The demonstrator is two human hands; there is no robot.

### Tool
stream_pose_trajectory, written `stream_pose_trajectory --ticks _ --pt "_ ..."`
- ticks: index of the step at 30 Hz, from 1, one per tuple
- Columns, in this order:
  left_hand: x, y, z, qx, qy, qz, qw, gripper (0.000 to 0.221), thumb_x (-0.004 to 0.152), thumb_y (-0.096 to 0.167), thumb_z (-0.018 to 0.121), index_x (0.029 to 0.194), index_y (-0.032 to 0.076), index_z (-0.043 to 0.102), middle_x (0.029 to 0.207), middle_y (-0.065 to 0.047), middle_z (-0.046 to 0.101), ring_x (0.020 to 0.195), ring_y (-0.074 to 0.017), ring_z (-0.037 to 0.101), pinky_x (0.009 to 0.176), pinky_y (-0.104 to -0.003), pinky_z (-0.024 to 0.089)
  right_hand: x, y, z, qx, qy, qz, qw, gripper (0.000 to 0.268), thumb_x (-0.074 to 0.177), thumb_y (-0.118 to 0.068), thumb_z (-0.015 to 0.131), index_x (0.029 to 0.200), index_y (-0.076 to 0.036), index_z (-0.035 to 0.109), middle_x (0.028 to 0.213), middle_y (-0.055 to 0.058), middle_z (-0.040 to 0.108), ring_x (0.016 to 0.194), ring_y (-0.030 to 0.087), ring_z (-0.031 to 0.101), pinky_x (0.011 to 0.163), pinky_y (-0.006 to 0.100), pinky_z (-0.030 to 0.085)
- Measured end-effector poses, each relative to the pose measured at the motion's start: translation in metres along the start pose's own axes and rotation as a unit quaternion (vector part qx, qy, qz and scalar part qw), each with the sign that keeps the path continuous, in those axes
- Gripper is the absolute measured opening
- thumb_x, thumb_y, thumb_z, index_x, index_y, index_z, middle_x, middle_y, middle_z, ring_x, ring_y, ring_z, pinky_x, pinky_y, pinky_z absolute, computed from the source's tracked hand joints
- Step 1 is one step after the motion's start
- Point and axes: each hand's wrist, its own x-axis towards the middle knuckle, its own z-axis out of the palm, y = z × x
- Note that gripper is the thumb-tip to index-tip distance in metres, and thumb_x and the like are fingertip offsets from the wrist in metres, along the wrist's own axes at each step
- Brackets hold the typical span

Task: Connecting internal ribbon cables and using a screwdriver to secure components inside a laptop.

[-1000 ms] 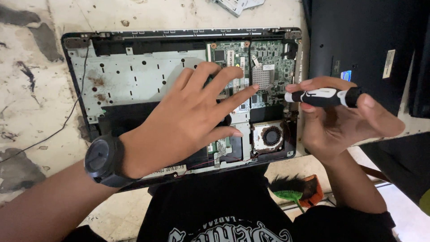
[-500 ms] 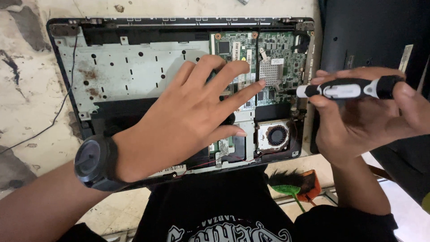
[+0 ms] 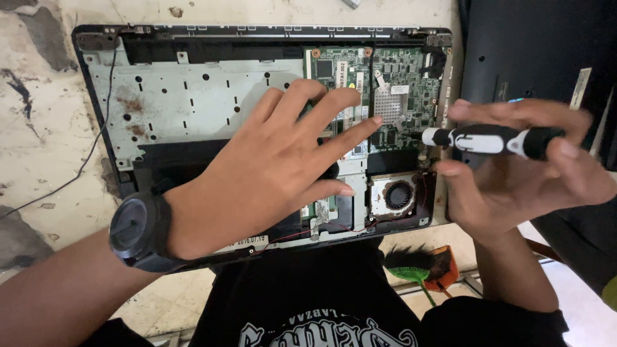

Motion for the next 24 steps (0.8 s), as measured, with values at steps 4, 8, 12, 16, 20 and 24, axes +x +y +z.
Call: stream_pose_trajectory --ticks 4,8,12,16,20,24 --pt "0.0 0.0 0.001 0.001 0.004 0.002 1.0 0.089 0.087 0.071 0.078 0.152 0.016 0.053 0.144 -0.009 0.045 0.123 -0.029 0.047 0.097 -0.044 0.047 0.0 -0.005 -0.001 -0.016 -0.001 0.046 0.999 0.084 0.096 0.03 0.057 0.151 -0.027 0.027 0.112 0.037 0.044 0.096 0.046 0.056 0.084 0.062 0.062" --pt "0.001 0.0 0.001 -0.003 0.0 -0.002 1.0 0.09 0.087 0.073 0.076 0.153 0.017 0.052 0.145 -0.009 0.044 0.124 -0.0289 0.046 0.097 -0.044 0.046 -0.003 0.045 -0.069 0.027 -0.25 -0.068 0.965 0.13 0.083 0.026 0.088 0.171 -0.03 0.01 0.15 0.021 0.029 0.128 0.044 0.059 0.117 0.058 0.057" --pt "0.001 0.0 0.0 -0.006 0.003 -0.001 1.0 0.087 0.088 0.07 0.077 0.152 0.016 0.053 0.144 -0.01 0.045 0.122 -0.029 0.047 0.097 -0.044 0.046 0.004 -0.007 0.004 -0.021 0.023 0.077 0.997 0.083 0.102 0.032 0.052 0.151 -0.03 0.026 0.102 0.052 0.05 0.079 0.054 0.063 0.066 0.048 0.055" --pt "0.001 0.0 -0.001 -0.004 0.005 -0.002 1.0 0.088 0.087 0.071 0.077 0.152 0.016 0.053 0.144 -0.009 0.045 0.123 -0.0294 0.047 0.098 -0.045 0.047 0.01 0.033 -0.049 -0.019 -0.144 -0.07 0.987 0.095 0.089 0.016 0.069 0.159 -0.021 0.016 0.123 0.036 0.046 0.094 0.055 0.067 0.088 0.071 0.061" --pt "0.0 0.0 0.0 -0.007 0.006 0.001 1.0 0.085 0.088 0.068 0.077 0.151 0.016 0.054 0.144 -0.01 0.044 0.123 -0.0299 0.047 0.097 -0.044 0.046 0.001 -0.008 0.005 -0.015 0.017 0.067 0.998 0.068 0.102 0.022 0.045 0.148 -0.024 0.024 0.132 0.025 0.029 0.09 0.053 0.062 0.087 0.069 0.062" --pt "0.0 0.0 0.001 -0.028 0.003 0.001 1.0 0.085 0.087 0.065 0.078 0.151 0.015 0.053 0.145 -0.011 0.046 0.125 -0.0303 0.046 0.1 -0.046 0.046 0.007 -0.006 -0.002 -0.061 0.012 0.037 0.997 0.071 0.096 0.003 0.069 0.146 -0.024 0.026 0.125 0.027 0.033 0.116 0.035 0.041 0.086 0.06 0.065"
